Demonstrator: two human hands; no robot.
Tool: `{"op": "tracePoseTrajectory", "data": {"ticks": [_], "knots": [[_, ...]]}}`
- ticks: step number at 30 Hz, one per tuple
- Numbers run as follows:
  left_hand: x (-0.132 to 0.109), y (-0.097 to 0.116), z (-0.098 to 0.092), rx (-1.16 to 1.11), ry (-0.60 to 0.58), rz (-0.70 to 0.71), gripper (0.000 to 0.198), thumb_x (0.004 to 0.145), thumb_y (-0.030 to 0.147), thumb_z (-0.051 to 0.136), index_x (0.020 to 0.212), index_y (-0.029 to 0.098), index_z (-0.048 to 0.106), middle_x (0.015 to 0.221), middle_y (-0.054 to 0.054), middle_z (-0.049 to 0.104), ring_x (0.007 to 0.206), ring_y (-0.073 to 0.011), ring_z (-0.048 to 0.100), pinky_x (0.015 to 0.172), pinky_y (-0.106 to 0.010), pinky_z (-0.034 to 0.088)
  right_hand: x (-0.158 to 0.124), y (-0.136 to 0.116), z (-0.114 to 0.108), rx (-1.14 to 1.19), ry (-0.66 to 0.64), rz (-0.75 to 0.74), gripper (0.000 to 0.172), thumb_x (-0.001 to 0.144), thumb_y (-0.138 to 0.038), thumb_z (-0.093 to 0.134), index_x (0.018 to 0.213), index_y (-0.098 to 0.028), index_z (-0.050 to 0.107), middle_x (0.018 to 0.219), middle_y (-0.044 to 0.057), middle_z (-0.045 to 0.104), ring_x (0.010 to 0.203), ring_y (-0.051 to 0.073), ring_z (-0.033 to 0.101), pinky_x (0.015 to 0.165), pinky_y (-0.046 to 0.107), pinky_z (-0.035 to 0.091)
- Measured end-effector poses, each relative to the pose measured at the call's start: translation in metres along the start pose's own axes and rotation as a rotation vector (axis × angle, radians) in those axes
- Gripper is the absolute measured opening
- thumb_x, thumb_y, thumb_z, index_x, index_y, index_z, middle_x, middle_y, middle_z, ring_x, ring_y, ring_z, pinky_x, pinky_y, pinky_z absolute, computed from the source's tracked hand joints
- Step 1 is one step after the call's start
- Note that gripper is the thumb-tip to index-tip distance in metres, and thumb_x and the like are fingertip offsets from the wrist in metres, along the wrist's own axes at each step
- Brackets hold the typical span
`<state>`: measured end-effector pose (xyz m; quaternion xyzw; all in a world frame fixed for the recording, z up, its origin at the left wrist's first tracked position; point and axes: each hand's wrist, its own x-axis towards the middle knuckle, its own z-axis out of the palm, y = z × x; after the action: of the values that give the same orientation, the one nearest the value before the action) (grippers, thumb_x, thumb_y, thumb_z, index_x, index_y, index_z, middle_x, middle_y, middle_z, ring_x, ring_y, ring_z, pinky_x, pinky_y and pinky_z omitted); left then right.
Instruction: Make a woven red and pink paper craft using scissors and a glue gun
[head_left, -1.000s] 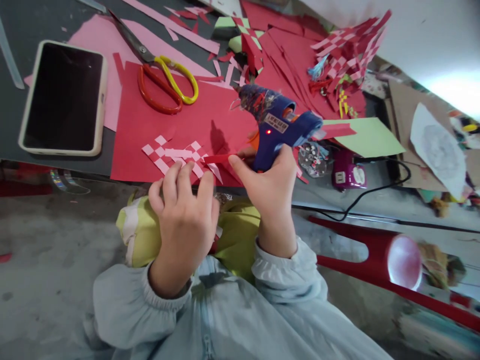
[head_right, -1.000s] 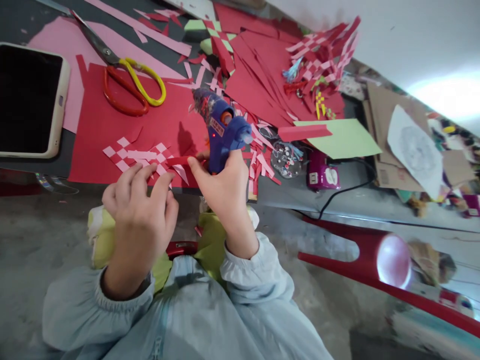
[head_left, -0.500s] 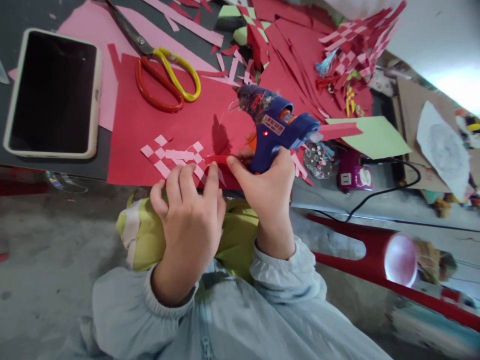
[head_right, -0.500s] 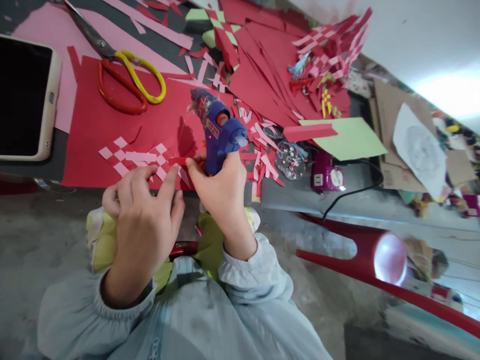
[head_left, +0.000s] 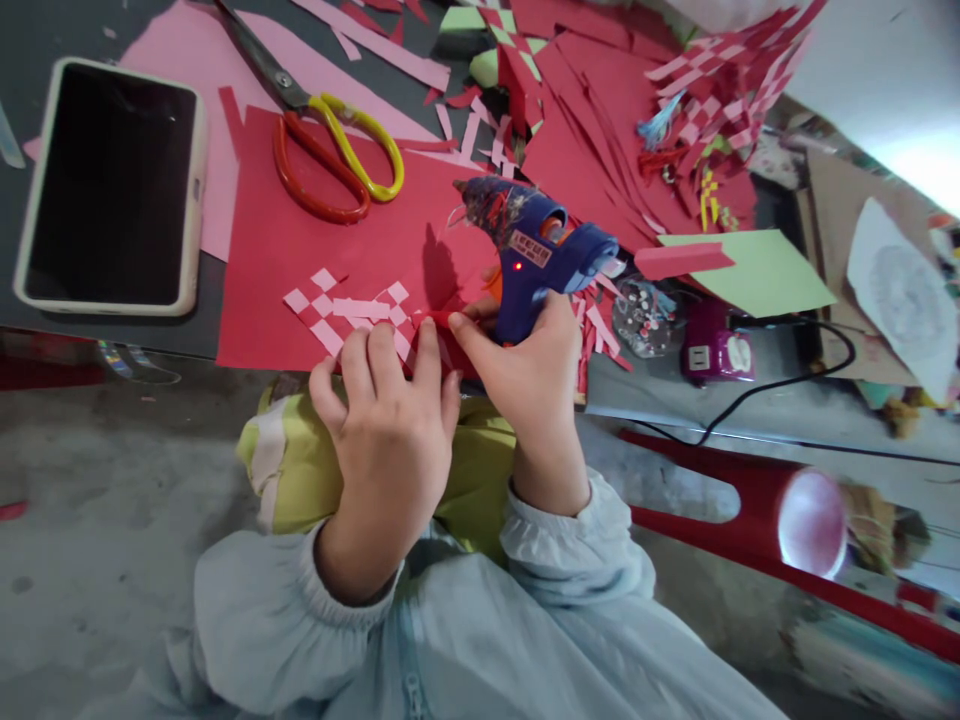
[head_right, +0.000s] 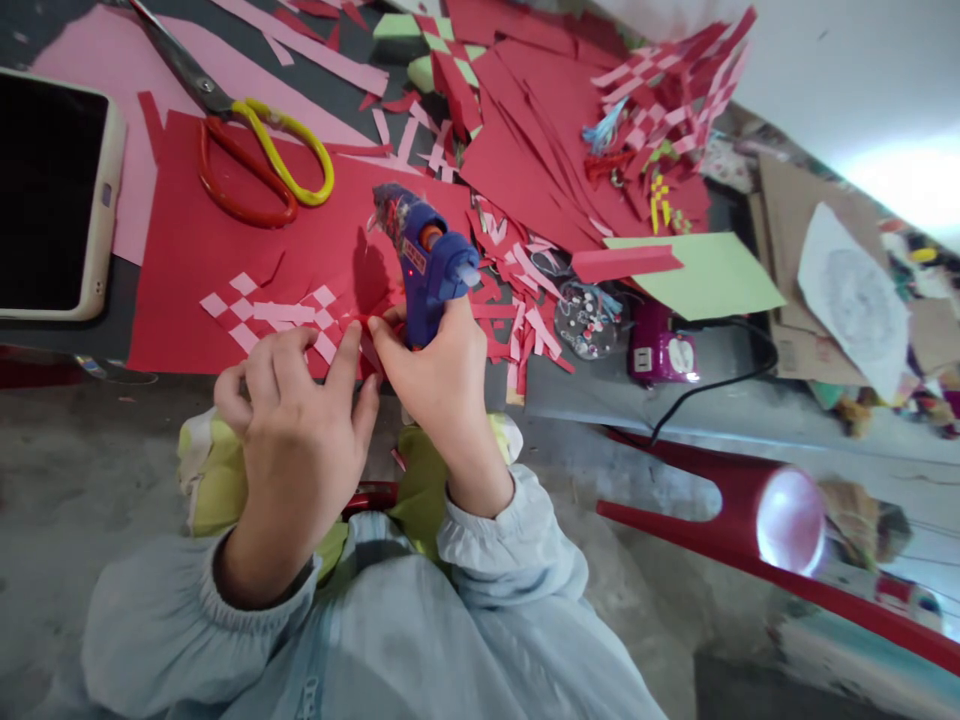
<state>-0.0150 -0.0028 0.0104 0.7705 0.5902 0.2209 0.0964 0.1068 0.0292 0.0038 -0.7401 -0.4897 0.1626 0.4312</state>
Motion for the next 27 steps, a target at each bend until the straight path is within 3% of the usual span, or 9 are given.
{"op": "tracePoseTrajectory", "data": {"ticks": [18,27], "knots": [[-0.0014,-0.0007,0.0005,0.046,0.029,0.019,0.046,0.095,0.035,0.046,0.133,0.010,0.057,0.130,-0.023,0.059,0.121,-0.0370,0.053,0.100,-0.055,0.030,0.0008,0.0019,-0.0009,-0.045,0.009,-0.032,0.026,0.067,-0.029,0.074,0.080,-0.026,0.052,0.074,0.001,0.068,0.063,0.020,0.064,0.065,0.042,0.056],[-0.0019,0.0003,-0.0002,0.011,0.009,-0.003,0.048,0.095,0.035,0.046,0.134,0.010,0.056,0.131,-0.024,0.058,0.123,-0.0382,0.052,0.102,-0.057,0.027,0.0009,0.0055,0.0009,-0.040,-0.014,-0.037,0.024,0.070,-0.031,0.072,0.084,-0.026,0.053,0.078,0.002,0.069,0.070,0.023,0.068,0.071,0.047,0.057]]}}
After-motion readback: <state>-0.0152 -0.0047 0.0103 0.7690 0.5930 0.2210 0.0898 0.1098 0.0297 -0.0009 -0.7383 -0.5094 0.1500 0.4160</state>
